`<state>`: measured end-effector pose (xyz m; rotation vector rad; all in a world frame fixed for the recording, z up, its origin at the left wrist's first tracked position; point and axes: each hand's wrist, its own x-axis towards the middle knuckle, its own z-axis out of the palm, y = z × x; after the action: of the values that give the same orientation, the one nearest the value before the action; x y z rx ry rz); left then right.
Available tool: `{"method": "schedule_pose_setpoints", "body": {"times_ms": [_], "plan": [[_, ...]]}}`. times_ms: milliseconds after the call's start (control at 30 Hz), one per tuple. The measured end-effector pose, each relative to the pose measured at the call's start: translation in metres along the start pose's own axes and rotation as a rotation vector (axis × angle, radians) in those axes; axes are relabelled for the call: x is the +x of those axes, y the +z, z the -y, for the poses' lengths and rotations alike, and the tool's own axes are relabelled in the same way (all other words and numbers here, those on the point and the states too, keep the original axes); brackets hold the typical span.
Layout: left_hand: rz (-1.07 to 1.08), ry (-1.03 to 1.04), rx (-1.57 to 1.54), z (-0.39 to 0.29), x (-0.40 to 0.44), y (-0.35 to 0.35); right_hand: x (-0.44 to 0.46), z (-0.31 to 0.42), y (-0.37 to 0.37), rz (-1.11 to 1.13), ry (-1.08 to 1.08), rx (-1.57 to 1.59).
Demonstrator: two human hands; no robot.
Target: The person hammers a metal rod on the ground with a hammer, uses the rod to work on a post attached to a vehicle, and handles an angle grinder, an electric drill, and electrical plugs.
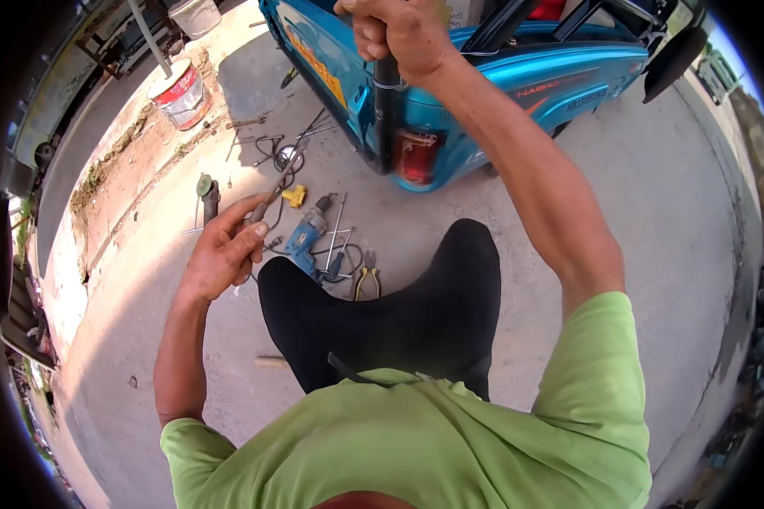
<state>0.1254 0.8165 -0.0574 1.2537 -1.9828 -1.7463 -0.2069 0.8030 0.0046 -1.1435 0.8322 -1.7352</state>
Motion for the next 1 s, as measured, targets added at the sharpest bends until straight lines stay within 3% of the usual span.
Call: {"method": "schedule_pose_setpoints", "body": {"times_ms": [133, 267, 300, 367, 400, 467, 533, 600, 733, 833, 1000], "plan": [[-0.007, -0.112, -0.113, 0.115, 0.05, 0.024, 0.004, -0.001, -0.005, 0.071, -0.023, -0.028], [-0.003, -0.297, -0.29, 0.24, 0.135, 0.103, 0.005, -0.007, -0.009, 0.079, -0.113, -0.058], [0.014, -0.318, -0.288, 0.298, 0.162, 0.136, 0.007, -0.007, -0.013, 0.065, -0.159, -0.107], [0.051, -0.336, -0.136, 0.394, 0.204, 0.201, 0.022, -0.005, -0.036, 0.484, -0.049, 0.063], [0.049, -0.29, -0.001, 0.41, 0.202, 0.216, 0.023, -0.002, -0.045, 0.48, -0.01, 0.057], [0.001, -0.142, 0.257, 0.43, 0.189, 0.241, 0.024, 0.002, -0.041, 0.455, 0.0, -0.017], [0.07, -0.204, 0.347, 0.435, 0.176, 0.246, 0.018, 0.004, -0.038, 0.386, -0.037, -0.138], [0.197, -0.262, 0.416, 0.446, 0.172, 0.241, 0.022, 0.004, -0.04, 0.432, 0.006, -0.103], [0.354, -0.306, 0.528, 0.458, 0.164, 0.237, 0.013, -0.009, -0.019, 0.308, -0.107, 0.013], [0.346, -0.301, 0.55, 0.454, 0.154, 0.231, 0.003, -0.022, 0.0, 0.26, -0.193, 0.092], [0.317, -0.355, 0.597, 0.435, 0.163, 0.217, 0.015, -0.005, -0.031, 0.327, -0.114, -0.122]]}}
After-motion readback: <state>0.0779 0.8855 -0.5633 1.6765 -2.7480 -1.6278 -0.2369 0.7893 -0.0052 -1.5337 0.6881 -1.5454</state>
